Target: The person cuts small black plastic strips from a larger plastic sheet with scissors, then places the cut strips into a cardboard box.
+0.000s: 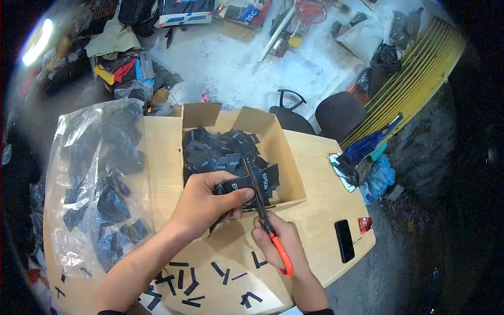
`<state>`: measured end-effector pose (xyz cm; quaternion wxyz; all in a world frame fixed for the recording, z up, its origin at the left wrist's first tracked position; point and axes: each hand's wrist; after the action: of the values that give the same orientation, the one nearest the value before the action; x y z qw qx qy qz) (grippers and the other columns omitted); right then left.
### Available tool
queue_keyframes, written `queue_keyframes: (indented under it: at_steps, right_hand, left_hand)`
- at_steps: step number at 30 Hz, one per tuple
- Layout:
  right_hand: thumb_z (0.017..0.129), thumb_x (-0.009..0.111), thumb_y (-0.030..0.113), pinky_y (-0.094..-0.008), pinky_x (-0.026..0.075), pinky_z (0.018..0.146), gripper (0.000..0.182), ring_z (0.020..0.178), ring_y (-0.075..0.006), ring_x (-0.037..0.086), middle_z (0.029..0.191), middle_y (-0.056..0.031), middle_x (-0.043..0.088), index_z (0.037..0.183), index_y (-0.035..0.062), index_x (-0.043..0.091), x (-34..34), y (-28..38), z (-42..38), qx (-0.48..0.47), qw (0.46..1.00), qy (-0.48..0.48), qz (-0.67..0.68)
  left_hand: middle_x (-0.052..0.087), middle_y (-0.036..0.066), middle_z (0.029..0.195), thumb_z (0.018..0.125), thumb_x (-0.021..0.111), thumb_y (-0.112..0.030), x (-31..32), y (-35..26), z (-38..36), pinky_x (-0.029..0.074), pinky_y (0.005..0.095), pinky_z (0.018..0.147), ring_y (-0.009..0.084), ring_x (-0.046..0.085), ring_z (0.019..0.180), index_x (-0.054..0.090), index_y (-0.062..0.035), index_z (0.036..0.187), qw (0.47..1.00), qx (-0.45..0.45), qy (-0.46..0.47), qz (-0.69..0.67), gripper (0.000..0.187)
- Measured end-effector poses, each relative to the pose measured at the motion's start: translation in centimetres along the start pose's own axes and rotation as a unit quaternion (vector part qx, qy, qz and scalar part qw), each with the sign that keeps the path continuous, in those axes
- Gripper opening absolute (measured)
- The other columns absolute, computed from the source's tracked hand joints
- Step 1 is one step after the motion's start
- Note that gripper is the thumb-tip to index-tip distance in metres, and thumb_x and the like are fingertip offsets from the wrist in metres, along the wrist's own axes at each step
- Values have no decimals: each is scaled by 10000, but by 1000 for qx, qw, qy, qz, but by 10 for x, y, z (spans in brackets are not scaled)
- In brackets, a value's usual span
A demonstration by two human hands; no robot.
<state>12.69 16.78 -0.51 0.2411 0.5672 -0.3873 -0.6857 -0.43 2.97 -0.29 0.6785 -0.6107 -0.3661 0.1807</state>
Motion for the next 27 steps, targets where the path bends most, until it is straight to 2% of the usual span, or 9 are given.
queue_keyframes:
  at_steps: [12, 15, 17, 27]
  right_hand:
    - [853, 649, 276, -313, 423, 501, 274, 459, -203, 509, 526, -84, 496, 799, 43, 514, 1, -1, 0, -11, 1000, -16, -11]
    - [854, 647, 278, -308, 419, 498, 275, 458, -202, 501, 528, -85, 497, 800, 41, 519, 1, -2, 0, -15, 1000, -17, -19]
    - [857, 644, 281, -303, 420, 499, 275, 462, -191, 502, 531, -83, 510, 798, 41, 525, 0, 0, 0, -1, 1000, -13, -27]
    - [865, 634, 298, -298, 431, 509, 292, 468, -187, 518, 535, -85, 532, 805, 26, 542, 1, 3, -1, 0, 999, -19, -26]
  left_hand:
    - [598, 31, 615, 827, 676, -116, 1, -3, -1, 393, 201, 488, 60, 526, 532, 633, 2, 787, 1000, -4, 3, -14, 132]
    - [585, 14, 612, 810, 703, -134, 0, -1, 0, 419, 200, 478, 71, 550, 527, 605, -37, 772, 1000, -8, 14, -24, 144]
    - [595, 28, 606, 826, 679, -118, -1, 0, 1, 392, 197, 482, 59, 527, 527, 633, 1, 789, 1000, -2, 8, -22, 133]
    - [577, 20, 611, 812, 704, -131, -1, -1, 0, 418, 202, 466, 73, 544, 520, 595, -25, 784, 999, -14, 19, -38, 155]
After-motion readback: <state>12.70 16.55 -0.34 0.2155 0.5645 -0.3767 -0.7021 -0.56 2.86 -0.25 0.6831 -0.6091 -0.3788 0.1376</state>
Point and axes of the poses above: each hand's wrist, its own z-axis towards the middle knuckle, its own x-axis out of the palm, y = z × x
